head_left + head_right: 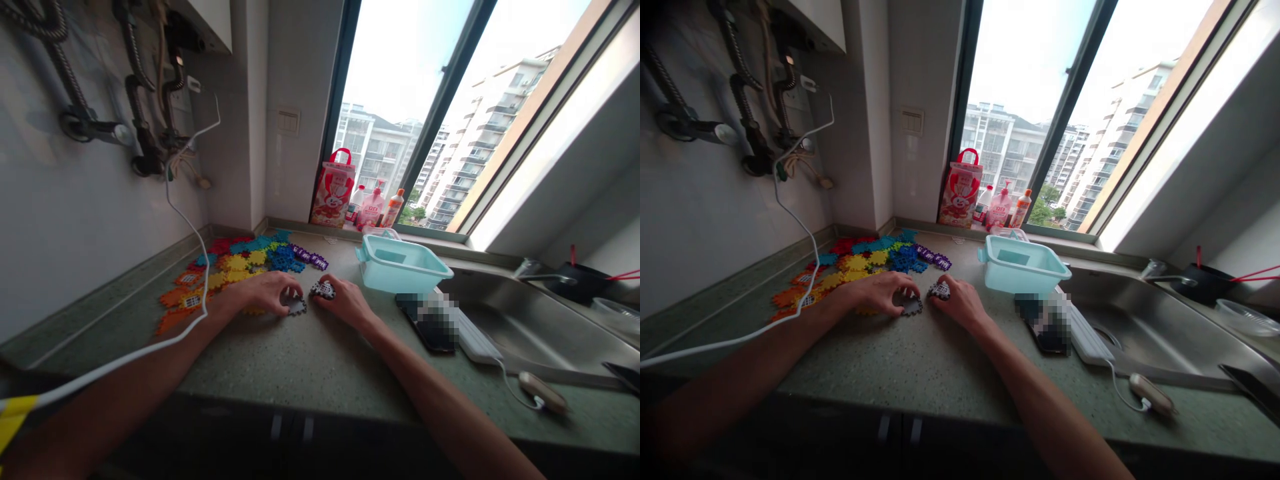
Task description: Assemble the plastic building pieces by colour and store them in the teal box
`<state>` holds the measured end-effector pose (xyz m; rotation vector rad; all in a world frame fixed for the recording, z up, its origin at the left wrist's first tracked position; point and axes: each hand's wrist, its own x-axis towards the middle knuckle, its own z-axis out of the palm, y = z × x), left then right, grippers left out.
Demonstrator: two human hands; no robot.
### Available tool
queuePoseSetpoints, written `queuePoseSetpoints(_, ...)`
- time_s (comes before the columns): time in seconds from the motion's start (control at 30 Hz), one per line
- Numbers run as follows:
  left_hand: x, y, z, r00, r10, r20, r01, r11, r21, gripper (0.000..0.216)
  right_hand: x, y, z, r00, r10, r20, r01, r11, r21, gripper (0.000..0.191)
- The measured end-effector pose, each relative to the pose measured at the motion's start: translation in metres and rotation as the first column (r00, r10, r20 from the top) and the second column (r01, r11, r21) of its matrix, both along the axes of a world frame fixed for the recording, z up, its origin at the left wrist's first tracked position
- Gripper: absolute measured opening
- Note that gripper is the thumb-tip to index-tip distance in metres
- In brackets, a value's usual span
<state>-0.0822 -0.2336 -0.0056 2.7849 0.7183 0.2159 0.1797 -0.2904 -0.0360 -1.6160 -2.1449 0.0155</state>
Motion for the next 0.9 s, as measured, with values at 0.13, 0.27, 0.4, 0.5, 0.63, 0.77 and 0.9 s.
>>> queuePoseSetpoints(0.13,0.001,-0.005,0.005,0.998,0.059,0.003,-0.059,0.998,-0.037,0.041,0.000,0.002,-0.003,0.999,0.036,0.007,-0.036,0.999,-0.001,0.047)
queuePoseSetpoints(0.27,0.002,-0.007,0.004,0.991,0.130,0.020,-0.129,0.991,-0.040,0.065,0.005,0.004,-0.001,0.997,0.076,-0.019,-0.076,0.997,-0.008,0.043)
queuePoseSetpoints(0.4,0.010,-0.005,-0.010,0.985,0.097,0.140,-0.088,0.994,-0.068,0.070,0.017,0.002,0.007,0.960,0.233,-0.157,-0.234,0.972,0.018,0.042)
queuePoseSetpoints(0.5,0.022,-0.006,-0.024,0.967,0.061,0.247,-0.031,0.992,-0.122,0.073,0.021,-0.001,0.007,0.894,0.367,-0.258,-0.375,0.927,0.020,0.045)
queuePoseSetpoints(0.63,0.033,-0.010,-0.032,0.945,0.070,0.319,-0.030,0.991,-0.129,0.079,0.015,-0.001,0.000,0.885,0.412,-0.216,-0.420,0.908,0.011,0.047)
queuePoseSetpoints(0.77,0.028,-0.013,-0.022,0.962,0.063,0.265,-0.080,0.995,0.052,0.081,0.009,-0.002,-0.002,0.909,0.390,-0.147,-0.395,0.918,-0.009,0.048)
queuePoseSetpoints(0.9,0.015,-0.009,-0.005,0.979,0.141,0.145,-0.174,0.952,0.252,0.064,0.008,-0.005,0.002,0.924,0.367,-0.111,-0.375,0.925,-0.062,0.050)
